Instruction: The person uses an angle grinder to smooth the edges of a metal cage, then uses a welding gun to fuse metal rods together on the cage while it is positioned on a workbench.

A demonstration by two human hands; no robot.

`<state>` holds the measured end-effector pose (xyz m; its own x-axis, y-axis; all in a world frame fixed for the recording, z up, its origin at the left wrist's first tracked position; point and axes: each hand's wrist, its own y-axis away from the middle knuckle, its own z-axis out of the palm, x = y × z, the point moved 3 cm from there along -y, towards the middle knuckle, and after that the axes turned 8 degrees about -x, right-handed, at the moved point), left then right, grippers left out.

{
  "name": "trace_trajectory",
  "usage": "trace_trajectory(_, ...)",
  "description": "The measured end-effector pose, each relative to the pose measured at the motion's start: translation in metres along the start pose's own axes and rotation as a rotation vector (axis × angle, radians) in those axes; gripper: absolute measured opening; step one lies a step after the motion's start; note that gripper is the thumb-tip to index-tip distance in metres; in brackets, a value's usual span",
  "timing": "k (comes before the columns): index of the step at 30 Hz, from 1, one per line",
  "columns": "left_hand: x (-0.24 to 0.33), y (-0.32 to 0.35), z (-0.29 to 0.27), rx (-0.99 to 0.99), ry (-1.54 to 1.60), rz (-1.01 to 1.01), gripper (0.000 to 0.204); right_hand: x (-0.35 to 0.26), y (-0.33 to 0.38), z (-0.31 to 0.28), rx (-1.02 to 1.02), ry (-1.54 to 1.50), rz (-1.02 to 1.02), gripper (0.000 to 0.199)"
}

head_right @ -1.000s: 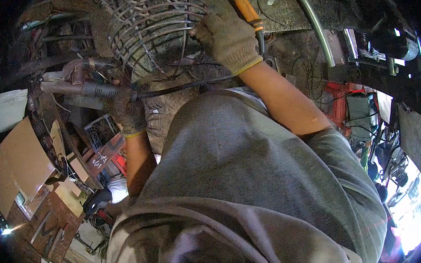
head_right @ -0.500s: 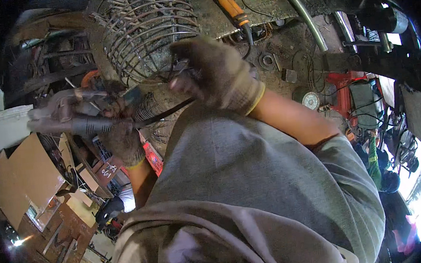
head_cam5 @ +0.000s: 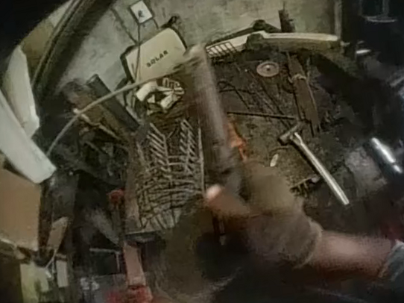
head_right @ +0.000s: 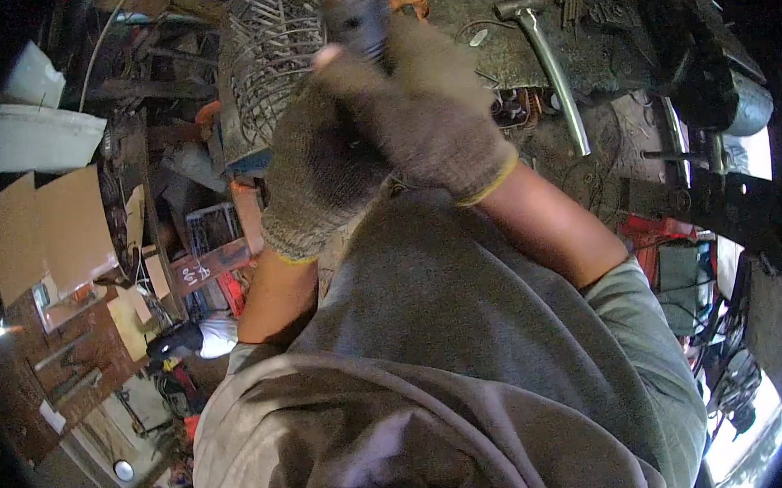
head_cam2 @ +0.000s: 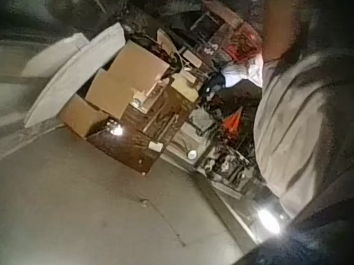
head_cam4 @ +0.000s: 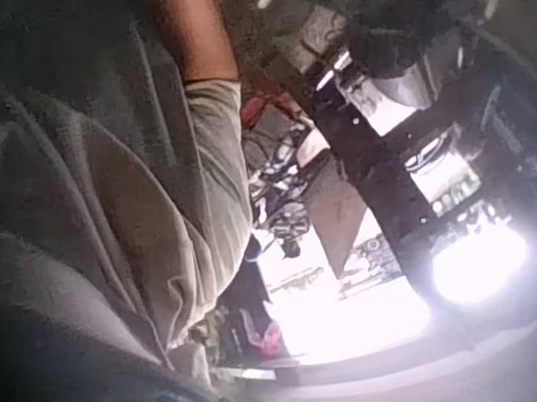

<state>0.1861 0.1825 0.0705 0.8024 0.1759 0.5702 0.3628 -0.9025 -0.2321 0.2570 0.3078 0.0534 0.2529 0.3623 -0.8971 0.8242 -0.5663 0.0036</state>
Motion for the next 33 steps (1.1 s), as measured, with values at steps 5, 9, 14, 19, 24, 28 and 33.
trace_trajectory(5, 0.005, 0.013, 0.017, -0.025, -0.03, -0.282, 0.028, 0.045, -0.011, -0.076, 0.267, -0.002, -0.217, 0.028)
trace_trajectory(9, -0.008, 0.066, 0.0, 0.14, -0.147, -0.4, 0.028, 0.081, -0.014, -0.087, 0.112, -0.515, -0.027, 0.03)
trace_trajectory(14, -0.019, 0.069, -0.034, -0.169, -0.331, -0.611, 0.03, 0.097, -0.015, -0.079, 0.004, -0.847, -0.019, 0.039)
trace_trajectory(19, -0.009, 0.031, -0.052, -0.269, -0.529, -0.583, 0.028, 0.112, -0.014, -0.075, -0.051, -0.757, 0.172, 0.042)
trace_trajectory(24, -0.028, 0.007, -0.05, -0.33, -0.643, -0.608, 0.028, 0.115, -0.013, -0.055, -0.056, -0.868, 0.152, 0.041)
trace_trajectory(28, -0.042, 0.025, -0.025, -0.19, -0.663, -0.622, 0.033, 0.111, -0.014, -0.041, -0.306, -0.771, 0.259, 0.035)
trace_trajectory(33, -0.042, 0.042, -0.009, -0.116, -0.5, -0.702, 0.034, 0.113, -0.016, -0.016, -0.307, -1.0, 0.229, 0.034)
